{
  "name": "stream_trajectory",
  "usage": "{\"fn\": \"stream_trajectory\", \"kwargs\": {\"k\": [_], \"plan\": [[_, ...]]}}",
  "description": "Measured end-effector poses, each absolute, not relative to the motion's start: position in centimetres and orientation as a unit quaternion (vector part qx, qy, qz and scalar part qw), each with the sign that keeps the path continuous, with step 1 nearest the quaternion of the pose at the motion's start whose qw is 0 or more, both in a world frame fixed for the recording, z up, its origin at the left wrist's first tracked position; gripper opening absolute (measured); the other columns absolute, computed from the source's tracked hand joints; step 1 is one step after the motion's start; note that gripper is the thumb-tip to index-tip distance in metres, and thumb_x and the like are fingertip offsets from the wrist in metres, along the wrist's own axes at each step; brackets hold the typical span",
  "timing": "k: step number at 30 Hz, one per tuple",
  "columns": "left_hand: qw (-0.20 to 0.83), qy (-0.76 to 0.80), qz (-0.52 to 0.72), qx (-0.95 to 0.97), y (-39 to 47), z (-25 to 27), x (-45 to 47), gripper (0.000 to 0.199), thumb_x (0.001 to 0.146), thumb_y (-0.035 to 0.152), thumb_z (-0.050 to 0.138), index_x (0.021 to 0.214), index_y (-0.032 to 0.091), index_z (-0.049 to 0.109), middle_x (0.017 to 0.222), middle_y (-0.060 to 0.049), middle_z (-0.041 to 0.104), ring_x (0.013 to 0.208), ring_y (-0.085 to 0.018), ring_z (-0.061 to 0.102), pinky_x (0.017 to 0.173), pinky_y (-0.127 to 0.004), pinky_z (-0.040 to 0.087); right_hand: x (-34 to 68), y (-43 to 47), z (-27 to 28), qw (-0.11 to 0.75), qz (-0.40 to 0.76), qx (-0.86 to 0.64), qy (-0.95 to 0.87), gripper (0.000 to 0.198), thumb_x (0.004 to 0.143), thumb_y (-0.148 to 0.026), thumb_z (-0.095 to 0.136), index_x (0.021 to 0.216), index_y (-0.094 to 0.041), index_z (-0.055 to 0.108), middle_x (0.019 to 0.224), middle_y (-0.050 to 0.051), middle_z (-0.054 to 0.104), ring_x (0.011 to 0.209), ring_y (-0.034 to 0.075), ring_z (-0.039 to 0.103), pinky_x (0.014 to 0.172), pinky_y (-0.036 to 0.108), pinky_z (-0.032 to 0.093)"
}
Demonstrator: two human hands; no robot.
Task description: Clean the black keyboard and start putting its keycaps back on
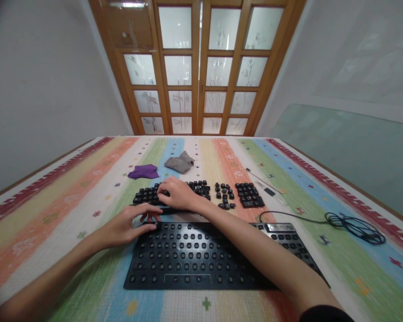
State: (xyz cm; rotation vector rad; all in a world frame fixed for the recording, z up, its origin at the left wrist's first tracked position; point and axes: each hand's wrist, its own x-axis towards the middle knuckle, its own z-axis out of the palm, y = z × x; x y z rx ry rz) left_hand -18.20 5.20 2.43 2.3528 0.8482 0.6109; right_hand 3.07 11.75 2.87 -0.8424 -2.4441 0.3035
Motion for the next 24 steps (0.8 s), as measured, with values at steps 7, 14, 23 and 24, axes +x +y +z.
{"fn": "stream_trajectory", "kwargs": {"k": [7, 14, 23, 24], "plan": [[0.233, 0.287, 0.224, 0.902, 5.1, 2.6, -18.1, 0.010, 0.092, 0.029, 0.065, 0.097, 0.021, 0.069, 0.090, -0.003, 0.072, 0.085, -0.018, 0.065, 0.077, -0.032, 0.048, 4.2, 8.9, 2.7, 0.283, 0.124, -0.286, -0.907, 0.009, 0.075, -0.011, 0.057, 0.073, -0.018, 0.062, 0.077, 0.004, 0.065, 0.079, 0.018, 0.055, 0.075, 0.031, 0.044], [0.242, 0.264, 0.241, 0.902, 5.2, 2.6, -17.8, 0.008, 0.090, 0.024, 0.064, 0.092, 0.020, 0.070, 0.088, -0.004, 0.073, 0.082, -0.017, 0.065, 0.076, -0.032, 0.049, 5.1, 5.9, 1.8, 0.304, 0.145, -0.235, -0.912, 0.006, 0.079, -0.023, 0.062, 0.083, -0.018, 0.063, 0.078, 0.004, 0.064, 0.077, 0.018, 0.055, 0.071, 0.032, 0.045], [0.226, 0.239, 0.268, 0.906, 5.1, 2.7, -17.8, 0.008, 0.089, 0.018, 0.062, 0.090, 0.020, 0.070, 0.086, -0.003, 0.074, 0.080, -0.016, 0.067, 0.077, -0.031, 0.052, 4.8, 5.4, 0.2, 0.330, 0.148, -0.213, -0.908, 0.011, 0.090, -0.028, 0.063, 0.091, -0.017, 0.064, 0.082, 0.005, 0.066, 0.077, 0.018, 0.056, 0.070, 0.031, 0.048], [0.227, 0.235, 0.271, 0.906, 5.1, 2.7, -17.8, 0.008, 0.089, 0.018, 0.062, 0.090, 0.020, 0.070, 0.086, -0.003, 0.074, 0.080, -0.015, 0.067, 0.078, -0.031, 0.052, 4.8, 5.4, 0.2, 0.328, 0.146, -0.210, -0.909, 0.011, 0.090, -0.028, 0.062, 0.091, -0.017, 0.064, 0.083, 0.005, 0.066, 0.077, 0.018, 0.055, 0.070, 0.031, 0.048]]}}
